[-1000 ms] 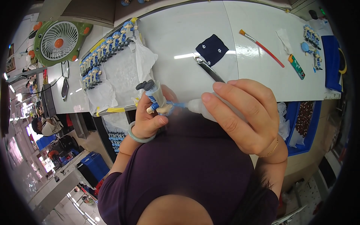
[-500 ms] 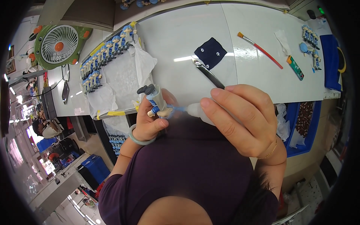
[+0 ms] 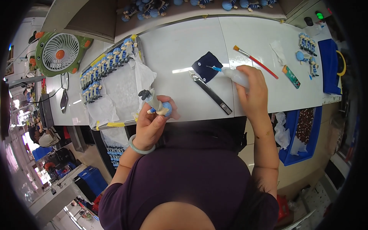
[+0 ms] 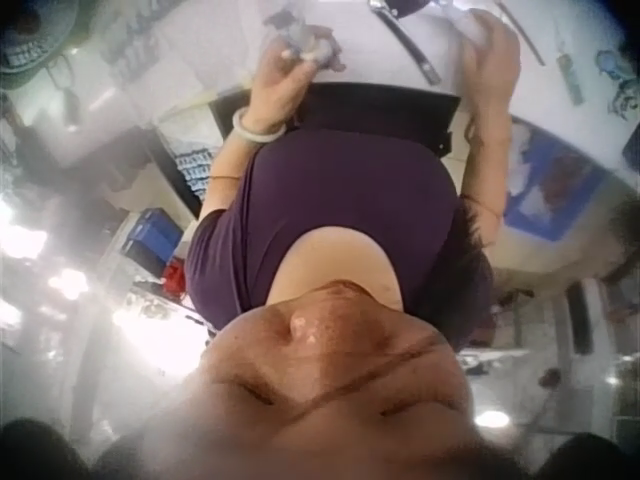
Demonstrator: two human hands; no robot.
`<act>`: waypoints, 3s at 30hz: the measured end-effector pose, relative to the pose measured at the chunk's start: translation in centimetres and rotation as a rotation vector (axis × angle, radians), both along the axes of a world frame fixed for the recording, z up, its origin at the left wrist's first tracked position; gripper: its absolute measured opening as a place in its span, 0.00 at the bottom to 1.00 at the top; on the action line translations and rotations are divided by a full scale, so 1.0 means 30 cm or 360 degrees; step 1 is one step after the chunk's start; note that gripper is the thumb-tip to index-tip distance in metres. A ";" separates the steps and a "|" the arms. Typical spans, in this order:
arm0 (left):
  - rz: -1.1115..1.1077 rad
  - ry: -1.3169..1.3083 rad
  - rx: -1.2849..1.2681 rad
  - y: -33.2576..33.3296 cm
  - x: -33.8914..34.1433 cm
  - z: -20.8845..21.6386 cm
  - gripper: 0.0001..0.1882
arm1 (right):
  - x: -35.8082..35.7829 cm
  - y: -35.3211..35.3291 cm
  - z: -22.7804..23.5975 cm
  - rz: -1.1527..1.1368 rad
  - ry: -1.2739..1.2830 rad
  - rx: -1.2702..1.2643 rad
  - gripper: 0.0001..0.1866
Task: The person assembles small plastic figurines by applying glue from a bottle to their parts and joining them together by hand, using tweezers to handle small pieces.
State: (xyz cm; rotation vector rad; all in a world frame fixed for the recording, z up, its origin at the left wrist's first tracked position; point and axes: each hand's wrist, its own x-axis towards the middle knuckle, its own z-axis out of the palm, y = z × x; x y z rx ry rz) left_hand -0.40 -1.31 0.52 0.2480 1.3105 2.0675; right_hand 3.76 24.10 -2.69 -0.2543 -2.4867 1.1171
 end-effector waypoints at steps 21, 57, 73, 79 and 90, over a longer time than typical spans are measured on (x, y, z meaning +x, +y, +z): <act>-0.0250 0.0333 -0.0055 0.015 -0.022 -0.004 0.16 | 0.022 -0.232 0.069 0.1170 -0.1069 -0.2351 0.17; -0.0426 0.0464 -0.0142 0.042 -0.029 0.035 0.09 | 0.069 -0.259 0.011 0.0990 -0.0783 -0.2439 0.14; 0.0034 0.0229 0.0048 0.072 -0.053 0.048 0.17 | -0.056 -0.315 0.141 0.0799 -0.0666 -0.2507 0.15; 0.0045 0.0028 0.0162 0.061 -0.033 0.069 0.16 | -0.043 -0.312 0.157 0.0888 -0.0716 -0.2526 0.14; 0.0010 0.0148 0.0119 0.065 -0.035 0.064 0.15 | -0.041 -0.300 0.141 0.0941 -0.0702 -0.2635 0.15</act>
